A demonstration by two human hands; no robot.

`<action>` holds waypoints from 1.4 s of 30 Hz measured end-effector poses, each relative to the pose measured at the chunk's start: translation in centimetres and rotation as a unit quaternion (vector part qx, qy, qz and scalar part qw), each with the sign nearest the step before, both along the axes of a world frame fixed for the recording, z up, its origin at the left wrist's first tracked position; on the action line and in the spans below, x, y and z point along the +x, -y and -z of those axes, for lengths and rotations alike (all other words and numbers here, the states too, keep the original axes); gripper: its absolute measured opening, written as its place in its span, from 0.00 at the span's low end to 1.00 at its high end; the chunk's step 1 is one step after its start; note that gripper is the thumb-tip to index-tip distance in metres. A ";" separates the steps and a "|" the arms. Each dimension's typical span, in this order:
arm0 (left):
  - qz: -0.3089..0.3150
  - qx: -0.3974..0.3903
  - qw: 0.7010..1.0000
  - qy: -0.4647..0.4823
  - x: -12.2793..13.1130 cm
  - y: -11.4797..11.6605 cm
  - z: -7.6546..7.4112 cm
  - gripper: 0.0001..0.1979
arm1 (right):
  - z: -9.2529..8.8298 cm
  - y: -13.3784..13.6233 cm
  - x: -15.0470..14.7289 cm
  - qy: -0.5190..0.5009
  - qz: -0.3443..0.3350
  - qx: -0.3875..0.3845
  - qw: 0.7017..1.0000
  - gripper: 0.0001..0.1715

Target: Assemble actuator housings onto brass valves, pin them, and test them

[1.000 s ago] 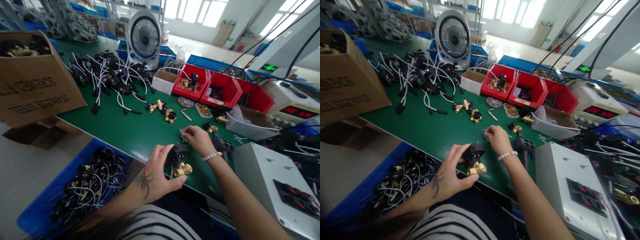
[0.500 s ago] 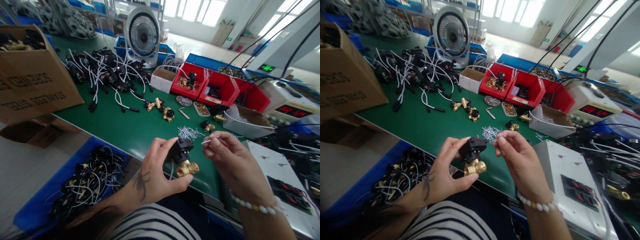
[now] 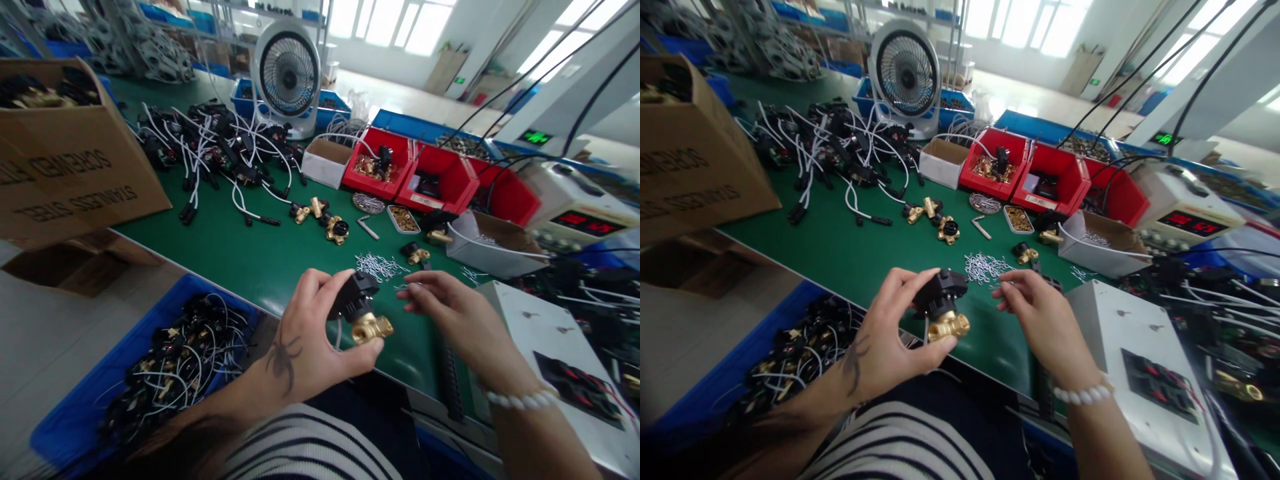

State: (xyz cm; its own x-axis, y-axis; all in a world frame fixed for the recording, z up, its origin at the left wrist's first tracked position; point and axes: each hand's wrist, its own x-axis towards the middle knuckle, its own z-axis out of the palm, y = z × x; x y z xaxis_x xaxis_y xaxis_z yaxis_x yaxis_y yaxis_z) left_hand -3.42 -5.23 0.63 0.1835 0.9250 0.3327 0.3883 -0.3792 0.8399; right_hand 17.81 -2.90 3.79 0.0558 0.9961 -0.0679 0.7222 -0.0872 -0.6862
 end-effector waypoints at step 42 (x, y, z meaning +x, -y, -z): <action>0.009 -0.037 0.999 0.032 -0.7 0.3 0.2 0.36 | 0.7 -1.5 -1.0 0.058 0.004 0.045 0.997 0.08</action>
